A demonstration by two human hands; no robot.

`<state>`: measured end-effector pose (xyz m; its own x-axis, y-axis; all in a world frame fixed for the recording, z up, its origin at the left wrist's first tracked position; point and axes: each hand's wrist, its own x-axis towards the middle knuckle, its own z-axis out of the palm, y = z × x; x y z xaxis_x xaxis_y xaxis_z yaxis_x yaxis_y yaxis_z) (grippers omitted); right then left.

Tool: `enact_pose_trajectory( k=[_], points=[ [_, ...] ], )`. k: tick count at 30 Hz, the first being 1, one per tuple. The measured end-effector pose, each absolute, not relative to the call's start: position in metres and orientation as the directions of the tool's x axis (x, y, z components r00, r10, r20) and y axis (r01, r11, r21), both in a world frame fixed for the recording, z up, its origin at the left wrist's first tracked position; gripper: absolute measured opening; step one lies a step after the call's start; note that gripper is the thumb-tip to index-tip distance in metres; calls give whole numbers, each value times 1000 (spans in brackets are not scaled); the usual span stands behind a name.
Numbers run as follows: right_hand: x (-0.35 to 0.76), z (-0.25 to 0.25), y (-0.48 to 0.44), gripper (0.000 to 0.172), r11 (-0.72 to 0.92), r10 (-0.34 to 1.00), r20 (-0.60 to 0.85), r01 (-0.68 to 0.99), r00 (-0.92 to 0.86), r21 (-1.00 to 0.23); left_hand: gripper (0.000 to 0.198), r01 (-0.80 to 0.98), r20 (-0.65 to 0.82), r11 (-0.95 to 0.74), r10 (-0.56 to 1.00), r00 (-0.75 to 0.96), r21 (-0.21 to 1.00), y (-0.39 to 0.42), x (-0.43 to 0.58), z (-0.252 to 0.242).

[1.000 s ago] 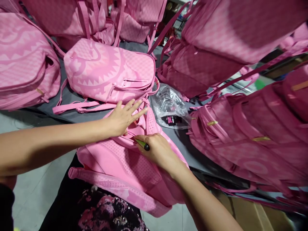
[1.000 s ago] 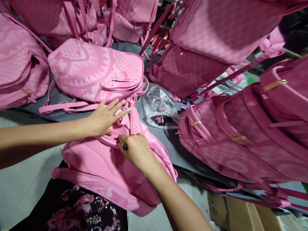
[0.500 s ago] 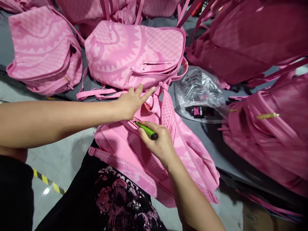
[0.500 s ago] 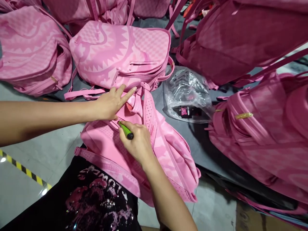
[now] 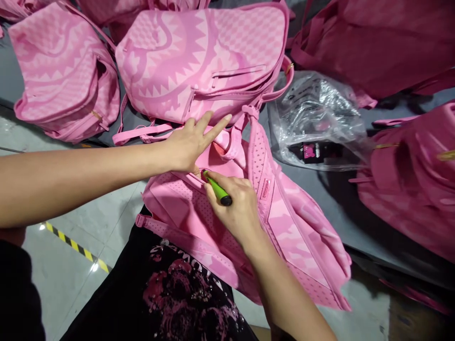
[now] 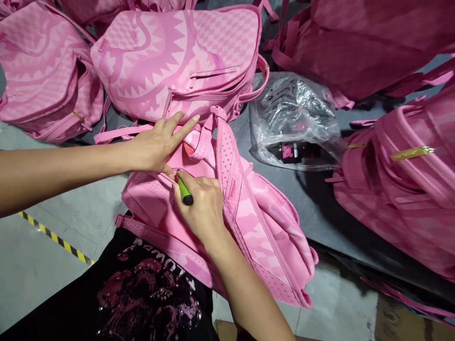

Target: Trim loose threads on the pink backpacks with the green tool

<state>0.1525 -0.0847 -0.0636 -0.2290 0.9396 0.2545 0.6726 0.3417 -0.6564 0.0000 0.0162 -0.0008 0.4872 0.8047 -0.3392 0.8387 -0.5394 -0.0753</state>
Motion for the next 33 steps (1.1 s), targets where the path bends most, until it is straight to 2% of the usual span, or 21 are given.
enact_pose_trajectory(
  k=[6, 10, 14, 25, 29, 33],
  points=[
    [156, -72, -84, 32, 362, 932, 286, 577, -222, -732, 133, 827, -364, -542, 808, 463, -150, 20, 6, -4],
    [159, -63, -83, 29, 338, 941, 249, 560, -231, -757, 130, 788, -418, -607, 745, 520, -101, 31, 0, -4],
    [164, -57, -84, 28, 298, 951, 190, 569, -243, -766, 120, 791, -472, -606, 722, 506, -79, 35, -2, 1],
    [147, -66, -68, 29, 260, 957, 163, 459, -241, -849, 99, 782, -373, -612, 757, 536, -119, 29, -4, -3],
    [147, -60, -68, 27, 237, 966, 137, 529, -221, -815, 98, 771, -337, -627, 753, 565, -110, 28, -7, -4],
    [148, -54, -66, 28, 188, 962, 69, 454, -265, -871, 94, 763, -283, -638, 754, 592, -102, 27, -12, -11]
  ],
)
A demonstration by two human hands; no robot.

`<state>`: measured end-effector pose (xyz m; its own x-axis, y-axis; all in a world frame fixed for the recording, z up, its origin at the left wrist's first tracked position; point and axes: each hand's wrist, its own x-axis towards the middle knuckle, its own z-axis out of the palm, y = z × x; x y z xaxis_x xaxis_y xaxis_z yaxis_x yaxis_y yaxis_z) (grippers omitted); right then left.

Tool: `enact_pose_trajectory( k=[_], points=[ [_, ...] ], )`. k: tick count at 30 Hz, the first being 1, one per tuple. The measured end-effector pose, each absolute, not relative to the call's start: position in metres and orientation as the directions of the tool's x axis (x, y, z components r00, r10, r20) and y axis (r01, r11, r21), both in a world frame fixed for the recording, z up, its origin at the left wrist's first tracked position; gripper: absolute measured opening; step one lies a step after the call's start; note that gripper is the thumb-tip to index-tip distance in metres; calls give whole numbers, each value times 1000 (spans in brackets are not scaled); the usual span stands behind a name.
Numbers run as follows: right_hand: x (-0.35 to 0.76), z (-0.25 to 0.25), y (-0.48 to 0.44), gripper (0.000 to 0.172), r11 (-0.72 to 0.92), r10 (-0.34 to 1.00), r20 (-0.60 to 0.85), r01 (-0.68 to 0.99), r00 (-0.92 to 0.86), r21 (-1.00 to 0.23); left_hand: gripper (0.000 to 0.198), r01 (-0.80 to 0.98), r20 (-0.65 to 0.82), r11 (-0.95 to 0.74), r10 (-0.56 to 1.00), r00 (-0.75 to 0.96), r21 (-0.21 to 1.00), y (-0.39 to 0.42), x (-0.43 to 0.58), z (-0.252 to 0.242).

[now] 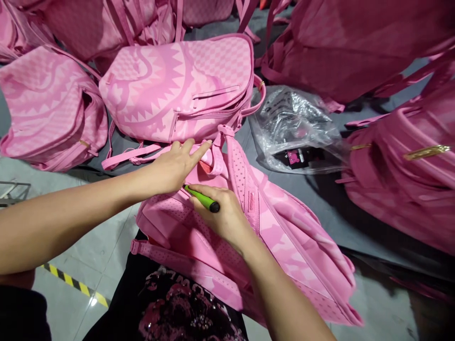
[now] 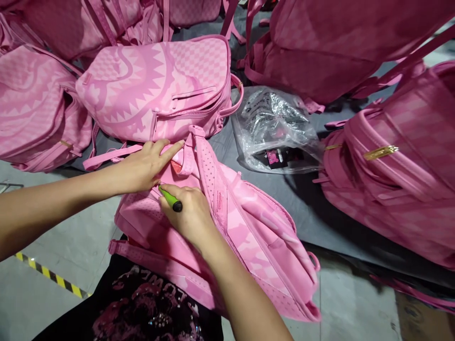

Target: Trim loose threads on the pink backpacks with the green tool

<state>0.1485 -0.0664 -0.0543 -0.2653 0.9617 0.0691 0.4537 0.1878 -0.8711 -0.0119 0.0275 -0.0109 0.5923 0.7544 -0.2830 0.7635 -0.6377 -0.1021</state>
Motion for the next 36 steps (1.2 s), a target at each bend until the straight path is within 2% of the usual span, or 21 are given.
enact_pose_trajectory(
  k=[7, 11, 29, 34, 36],
  points=[
    [144, -54, -64, 29, 87, 974, -14, 425, -228, -901, 91, 780, -283, -617, 771, 571, -107, 26, -11, -11],
    [143, -54, -66, 30, 101, 982, 9, 479, -190, -872, 91, 783, -289, -615, 769, 570, -92, 25, -9, -9],
    [139, -54, -61, 28, 61, 971, -34, 381, -238, -922, 87, 775, -246, -626, 767, 592, -88, 24, -15, -11],
    [136, -52, -61, 29, 68, 985, -24, 508, -173, -859, 88, 757, -214, -636, 768, 603, -149, 28, -18, -19],
    [136, -53, -59, 28, 91, 980, -12, 501, -199, -861, 89, 752, -212, -639, 767, 605, -163, 30, -18, -20]
  ],
)
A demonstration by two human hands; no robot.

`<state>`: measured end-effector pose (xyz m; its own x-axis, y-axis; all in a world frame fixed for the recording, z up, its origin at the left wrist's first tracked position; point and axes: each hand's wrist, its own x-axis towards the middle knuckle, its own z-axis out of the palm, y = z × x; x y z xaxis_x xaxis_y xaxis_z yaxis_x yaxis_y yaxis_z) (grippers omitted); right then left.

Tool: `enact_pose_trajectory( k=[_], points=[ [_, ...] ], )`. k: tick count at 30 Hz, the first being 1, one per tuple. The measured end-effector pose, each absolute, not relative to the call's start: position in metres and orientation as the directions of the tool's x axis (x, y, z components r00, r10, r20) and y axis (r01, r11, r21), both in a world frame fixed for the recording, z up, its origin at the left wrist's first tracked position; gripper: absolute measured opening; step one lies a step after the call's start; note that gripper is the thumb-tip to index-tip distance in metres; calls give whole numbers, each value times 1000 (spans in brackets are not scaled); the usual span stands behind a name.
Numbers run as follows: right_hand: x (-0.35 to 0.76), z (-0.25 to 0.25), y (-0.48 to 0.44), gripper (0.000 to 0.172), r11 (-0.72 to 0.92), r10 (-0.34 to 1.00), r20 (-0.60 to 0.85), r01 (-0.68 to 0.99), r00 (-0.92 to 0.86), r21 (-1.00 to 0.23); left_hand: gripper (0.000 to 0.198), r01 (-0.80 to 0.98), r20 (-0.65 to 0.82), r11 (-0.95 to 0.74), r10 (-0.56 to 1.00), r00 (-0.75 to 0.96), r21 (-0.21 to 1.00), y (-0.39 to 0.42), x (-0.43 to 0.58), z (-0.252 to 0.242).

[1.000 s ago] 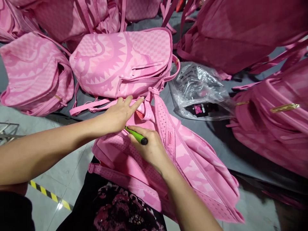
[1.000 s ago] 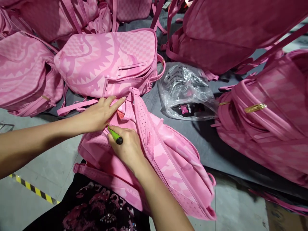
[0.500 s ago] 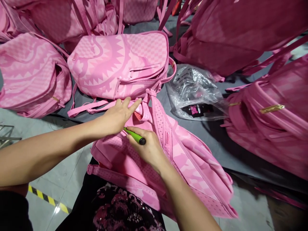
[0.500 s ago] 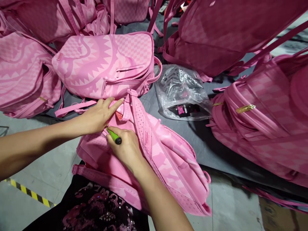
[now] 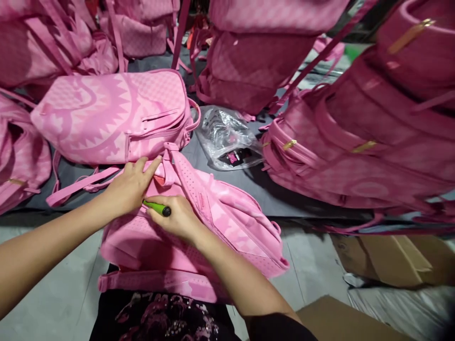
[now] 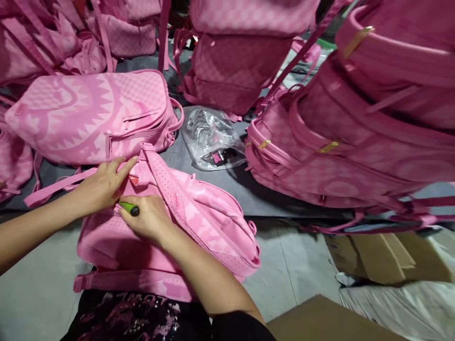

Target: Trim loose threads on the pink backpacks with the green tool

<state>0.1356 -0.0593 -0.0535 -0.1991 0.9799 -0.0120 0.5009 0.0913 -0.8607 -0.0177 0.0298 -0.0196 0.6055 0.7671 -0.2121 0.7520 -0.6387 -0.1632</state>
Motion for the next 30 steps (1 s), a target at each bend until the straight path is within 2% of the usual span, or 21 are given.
enact_pose_trajectory(
  k=[4, 8, 9, 11, 13, 14, 15, 16, 18, 19, 21, 26, 30],
  points=[
    [132, -57, -57, 24, 101, 984, 14, 485, -180, -869, 85, 746, -188, -649, 760, 623, -151, 29, -17, -17],
    [131, -45, -61, 19, 73, 981, -13, 431, -195, -899, 92, 752, -204, -642, 764, 612, -150, 30, -20, -15],
    [136, -38, -65, 17, 101, 977, 17, 395, -211, -913, 94, 753, -205, -642, 764, 612, -145, 30, -20, -15],
    [156, -20, -74, 14, 216, 973, 170, 352, -157, -910, 95, 748, -206, -651, 755, 622, -128, 31, -21, -15],
    [191, -5, -77, 21, 312, 935, 353, 420, 21, -852, 96, 748, -205, -652, 754, 624, -122, 30, -20, -15],
    [213, -2, -74, 26, 289, 909, 398, 496, 126, -818, 96, 750, -202, -649, 757, 622, -125, 29, -19, -14],
    [237, -3, -66, 29, 194, 900, 383, 593, 210, -782, 96, 754, -199, -643, 762, 616, -130, 29, -18, -14],
    [261, -7, -55, 30, 45, 914, 308, 690, 264, -723, 95, 761, -198, -634, 770, 606, -135, 28, -17, -14],
    [303, -26, -24, 28, -317, 932, 5, 819, 363, -479, 94, 774, -204, -618, 782, 588, -137, 26, -15, -13],
    [320, -39, -7, 23, -386, 916, -71, 816, 396, -430, 93, 779, -207, -613, 785, 583, -133, 25, -15, -12],
    [344, -63, 24, 22, -469, 883, -160, 806, 441, -361, 94, 787, -199, -605, 792, 578, -123, 23, -14, -12],
    [364, -97, 52, 55, -557, 830, -230, 766, 507, -320, 95, 800, -159, -590, 805, 572, -109, 20, -15, -12],
    [375, -99, 46, 55, -579, 815, -218, 741, 537, -341, 92, 813, -208, -575, 810, 549, -92, 20, -13, -9]
  ],
)
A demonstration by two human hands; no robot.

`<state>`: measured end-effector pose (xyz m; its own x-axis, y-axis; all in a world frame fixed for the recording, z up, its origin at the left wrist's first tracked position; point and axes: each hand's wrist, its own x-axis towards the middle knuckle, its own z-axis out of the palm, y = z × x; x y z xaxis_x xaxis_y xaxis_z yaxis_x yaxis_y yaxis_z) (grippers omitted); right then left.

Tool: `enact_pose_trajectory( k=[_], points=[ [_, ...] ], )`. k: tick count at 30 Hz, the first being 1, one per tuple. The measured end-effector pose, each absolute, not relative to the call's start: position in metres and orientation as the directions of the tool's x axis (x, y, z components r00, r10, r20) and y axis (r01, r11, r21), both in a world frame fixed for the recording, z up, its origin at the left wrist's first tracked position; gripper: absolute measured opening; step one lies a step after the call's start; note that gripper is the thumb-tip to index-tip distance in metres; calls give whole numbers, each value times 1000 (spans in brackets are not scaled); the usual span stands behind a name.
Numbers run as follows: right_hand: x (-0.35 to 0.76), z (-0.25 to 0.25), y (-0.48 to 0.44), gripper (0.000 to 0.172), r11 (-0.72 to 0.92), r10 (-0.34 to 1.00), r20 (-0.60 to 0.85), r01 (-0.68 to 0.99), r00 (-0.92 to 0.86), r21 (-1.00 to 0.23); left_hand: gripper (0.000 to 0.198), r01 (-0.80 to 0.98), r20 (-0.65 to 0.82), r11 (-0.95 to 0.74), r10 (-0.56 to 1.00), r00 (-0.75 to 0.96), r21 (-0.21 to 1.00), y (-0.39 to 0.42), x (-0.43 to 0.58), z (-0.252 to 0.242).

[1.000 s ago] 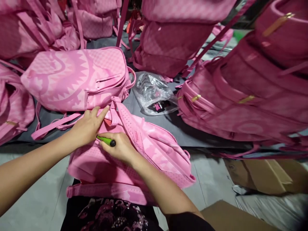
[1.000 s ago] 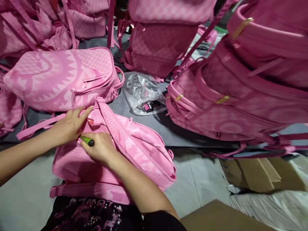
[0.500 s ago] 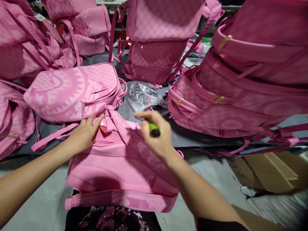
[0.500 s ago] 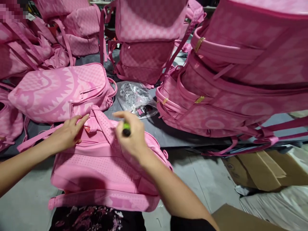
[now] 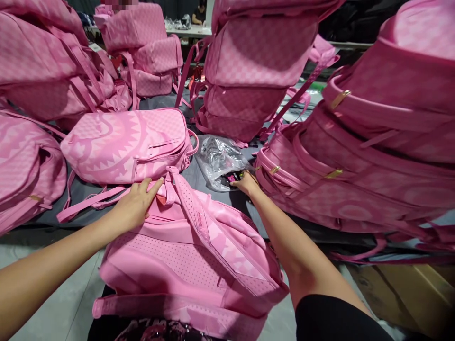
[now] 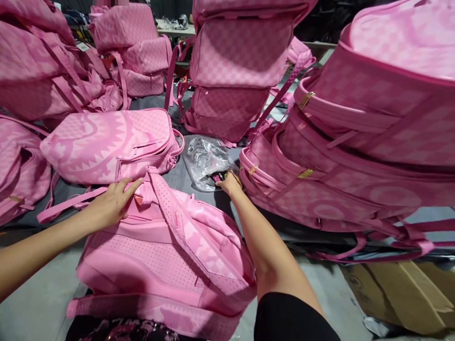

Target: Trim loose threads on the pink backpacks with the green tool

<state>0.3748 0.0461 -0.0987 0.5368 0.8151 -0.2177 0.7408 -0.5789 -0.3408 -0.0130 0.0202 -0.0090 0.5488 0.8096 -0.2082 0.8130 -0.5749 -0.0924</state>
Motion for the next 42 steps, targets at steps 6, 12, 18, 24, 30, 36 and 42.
enact_pose_trajectory(
  k=[6, 12, 18, 24, 30, 36, 42],
  points=[
    [377, -93, 40, 24, -633, 769, -246, 652, 590, -417, 93, 802, -180, -590, 802, 569, -94, 23, -16, -12],
    [366, -62, 10, 12, -601, 788, -243, 622, 565, -503, 92, 798, -150, -599, 797, 586, -66, 18, -18, -12],
    [285, -4, -24, 12, 12, 988, 122, 738, 96, -675, 96, 816, -168, -577, 800, 575, 44, 13, -13, 1],
    [175, 18, -37, 17, 347, 934, 54, 863, -352, -368, 93, 790, -45, -344, 905, 423, 508, -9, -55, -25],
    [142, 8, -30, 23, 480, 808, -310, 865, -501, -145, 90, 653, -21, -171, 961, 276, 738, -58, -97, -79],
    [125, -3, -29, 27, 561, 740, -397, 824, -544, -84, 83, 622, 61, -188, 974, 219, 760, -64, -92, -91],
    [118, 8, -39, 27, 544, 809, -304, 837, -503, 63, 84, 582, 99, -248, 956, 276, 775, -59, -97, -91]
  ],
)
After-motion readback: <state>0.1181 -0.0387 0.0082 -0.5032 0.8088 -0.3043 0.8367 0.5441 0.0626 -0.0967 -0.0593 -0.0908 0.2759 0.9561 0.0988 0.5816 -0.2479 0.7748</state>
